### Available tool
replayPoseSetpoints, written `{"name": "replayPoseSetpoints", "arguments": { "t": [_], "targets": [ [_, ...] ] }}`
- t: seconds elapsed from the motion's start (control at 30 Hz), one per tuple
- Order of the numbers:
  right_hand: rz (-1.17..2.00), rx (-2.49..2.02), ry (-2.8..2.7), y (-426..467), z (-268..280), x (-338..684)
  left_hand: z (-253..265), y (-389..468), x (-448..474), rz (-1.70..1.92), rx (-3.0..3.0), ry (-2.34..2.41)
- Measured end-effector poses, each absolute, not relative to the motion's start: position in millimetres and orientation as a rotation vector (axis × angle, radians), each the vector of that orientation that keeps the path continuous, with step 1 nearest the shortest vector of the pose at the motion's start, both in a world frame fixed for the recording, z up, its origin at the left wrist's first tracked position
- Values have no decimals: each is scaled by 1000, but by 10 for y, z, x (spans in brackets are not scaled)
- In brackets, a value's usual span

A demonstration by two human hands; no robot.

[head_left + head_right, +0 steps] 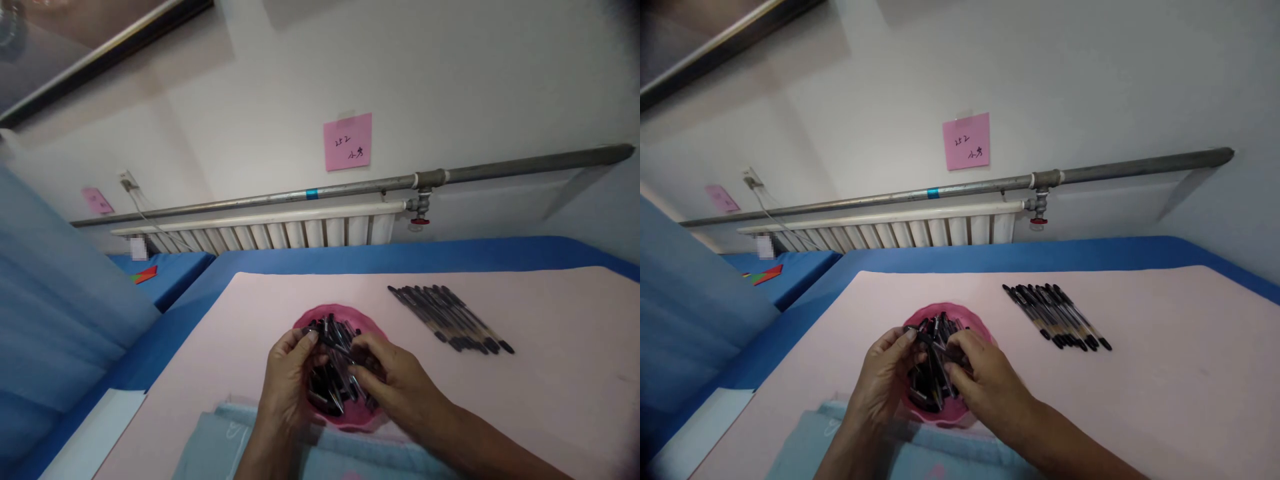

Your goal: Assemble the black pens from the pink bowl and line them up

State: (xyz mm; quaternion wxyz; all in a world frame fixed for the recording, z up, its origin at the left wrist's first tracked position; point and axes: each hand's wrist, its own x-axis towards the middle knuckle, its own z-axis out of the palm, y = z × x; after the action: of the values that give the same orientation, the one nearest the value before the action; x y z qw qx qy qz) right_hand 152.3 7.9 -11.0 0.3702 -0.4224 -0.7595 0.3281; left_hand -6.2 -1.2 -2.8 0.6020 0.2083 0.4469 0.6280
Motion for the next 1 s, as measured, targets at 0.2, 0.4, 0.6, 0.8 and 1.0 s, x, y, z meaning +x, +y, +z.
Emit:
{"name": "replayPoseSetpoints", "arguments": {
  "t": [0.2, 0.4, 0.6, 0.8, 1.0],
  "targets": [
    [724, -1000, -2043, 100, -140, 1558, -20, -3, -68, 1475, 460, 1024],
    [595, -1002, -2076, 118, -141, 1579, -22, 1, -81, 1493, 464, 1035],
    [580, -958, -2095, 130, -154, 1581, -40, 7, -105, 1497, 459, 1053],
    [576, -962, -2098, 122, -133, 1592, -30, 4, -108, 1496, 458, 1051],
    [494, -964, -2135, 123, -137, 1593, -42, 13, -119, 1492, 456, 1055]
  ]
}}
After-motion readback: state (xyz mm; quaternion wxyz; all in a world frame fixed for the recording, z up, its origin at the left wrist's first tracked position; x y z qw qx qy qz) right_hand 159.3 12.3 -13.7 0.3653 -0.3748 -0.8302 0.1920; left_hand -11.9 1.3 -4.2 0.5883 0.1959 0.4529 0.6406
